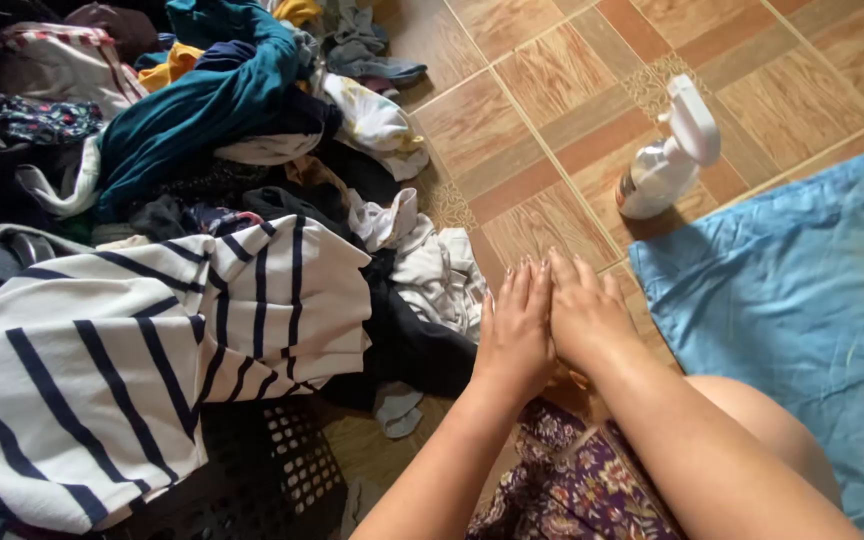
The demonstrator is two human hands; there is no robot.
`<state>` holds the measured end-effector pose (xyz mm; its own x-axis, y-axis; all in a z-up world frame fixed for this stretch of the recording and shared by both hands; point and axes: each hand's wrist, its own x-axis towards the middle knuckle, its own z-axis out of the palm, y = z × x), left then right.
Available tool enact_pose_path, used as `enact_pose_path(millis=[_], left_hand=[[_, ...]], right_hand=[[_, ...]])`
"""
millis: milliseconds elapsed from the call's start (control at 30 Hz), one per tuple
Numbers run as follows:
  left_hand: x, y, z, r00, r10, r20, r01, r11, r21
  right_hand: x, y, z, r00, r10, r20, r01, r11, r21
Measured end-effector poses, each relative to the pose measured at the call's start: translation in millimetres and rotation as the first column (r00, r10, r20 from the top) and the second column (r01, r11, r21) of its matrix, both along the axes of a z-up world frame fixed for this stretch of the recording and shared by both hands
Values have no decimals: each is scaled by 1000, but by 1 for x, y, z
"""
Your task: Ironing small items of clothing on a cloth spread on the floor using a spray bottle and an iron.
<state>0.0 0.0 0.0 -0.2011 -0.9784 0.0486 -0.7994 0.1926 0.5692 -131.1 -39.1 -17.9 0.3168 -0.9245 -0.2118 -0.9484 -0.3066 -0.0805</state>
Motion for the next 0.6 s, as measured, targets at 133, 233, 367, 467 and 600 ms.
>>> enact_pose_path(millis=[133, 233, 367, 467, 600], left_hand=[[43, -24, 0, 1000, -4, 26, 5, 1000, -3], [91, -41, -51, 887, 254, 385, -242, 967, -81], [146, -53, -102, 872, 440, 214, -449, 893, -9], [151, -63, -73, 910, 410, -62, -414, 887, -204], [138, -65, -16, 716, 363, -596, -429, 903, 34]], right_hand=[[12, -2, 39, 999, -15, -49, 22, 991, 135], [16, -1, 64, 997, -72, 11, 67, 967, 246], [11, 0, 60, 995, -98, -4, 95, 953, 288], [7, 0, 61, 993, -116, 30, 102, 950, 295], [4, 1, 67, 982, -174, 74, 147, 949, 279]])
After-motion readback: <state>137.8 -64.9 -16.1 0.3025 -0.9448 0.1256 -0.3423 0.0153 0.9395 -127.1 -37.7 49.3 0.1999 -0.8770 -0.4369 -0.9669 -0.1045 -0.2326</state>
